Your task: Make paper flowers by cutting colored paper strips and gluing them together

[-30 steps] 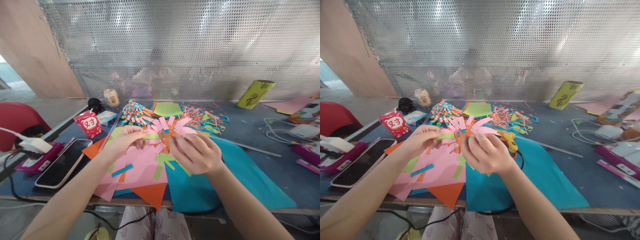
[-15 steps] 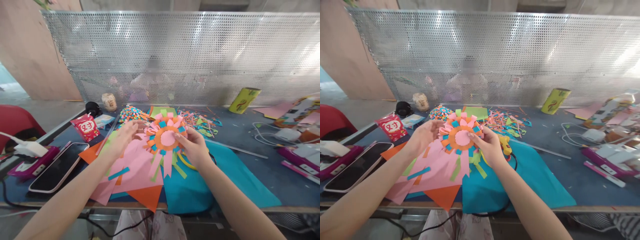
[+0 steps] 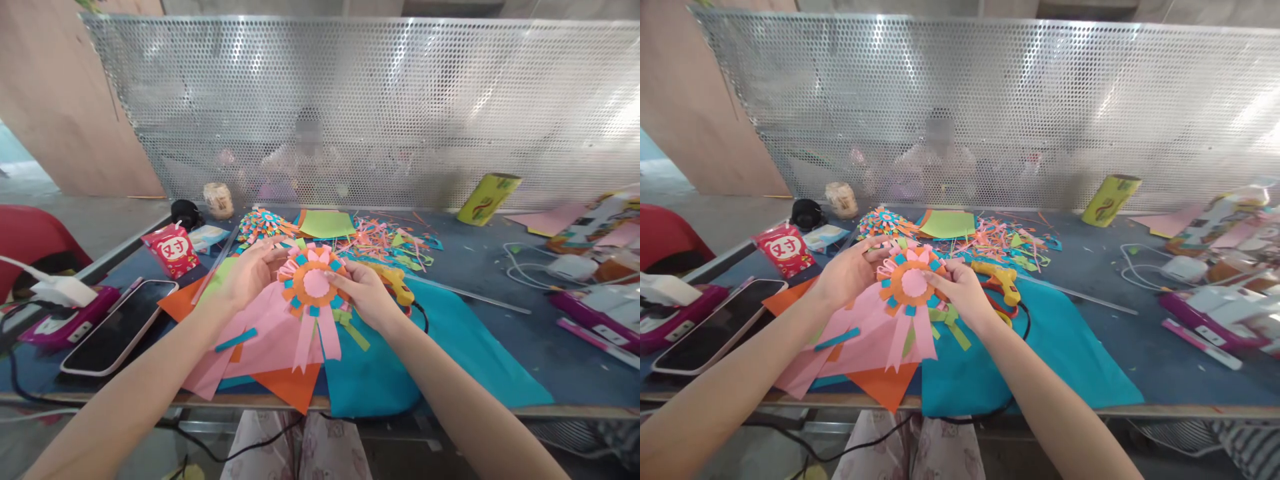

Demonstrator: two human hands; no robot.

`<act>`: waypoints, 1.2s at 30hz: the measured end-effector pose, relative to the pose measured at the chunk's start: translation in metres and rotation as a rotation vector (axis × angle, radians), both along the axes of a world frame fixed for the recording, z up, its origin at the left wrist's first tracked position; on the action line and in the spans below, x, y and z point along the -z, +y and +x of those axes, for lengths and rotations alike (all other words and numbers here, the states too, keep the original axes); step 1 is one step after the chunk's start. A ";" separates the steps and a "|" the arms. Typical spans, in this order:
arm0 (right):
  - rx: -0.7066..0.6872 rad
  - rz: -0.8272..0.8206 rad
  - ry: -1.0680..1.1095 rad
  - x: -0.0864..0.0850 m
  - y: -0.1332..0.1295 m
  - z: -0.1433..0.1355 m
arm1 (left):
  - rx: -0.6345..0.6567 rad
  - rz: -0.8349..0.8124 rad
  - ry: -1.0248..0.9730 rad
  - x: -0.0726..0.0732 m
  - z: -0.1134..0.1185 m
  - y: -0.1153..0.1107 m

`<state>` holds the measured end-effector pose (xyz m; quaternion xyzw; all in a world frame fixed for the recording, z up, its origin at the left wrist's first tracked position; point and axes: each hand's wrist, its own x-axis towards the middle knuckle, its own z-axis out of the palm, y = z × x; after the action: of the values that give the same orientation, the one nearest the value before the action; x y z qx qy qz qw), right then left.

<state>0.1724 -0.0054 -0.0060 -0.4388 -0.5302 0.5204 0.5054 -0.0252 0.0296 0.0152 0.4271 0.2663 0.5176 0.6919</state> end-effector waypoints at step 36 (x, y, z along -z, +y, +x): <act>-0.250 0.493 -1.508 0.014 -0.005 0.003 | -0.207 -0.044 0.564 0.006 -0.041 0.031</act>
<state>0.1756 -0.0108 -0.0205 -0.4852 -0.8738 0.0045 0.0314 -0.0658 0.0610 0.0096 0.5095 0.5015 0.4404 0.5431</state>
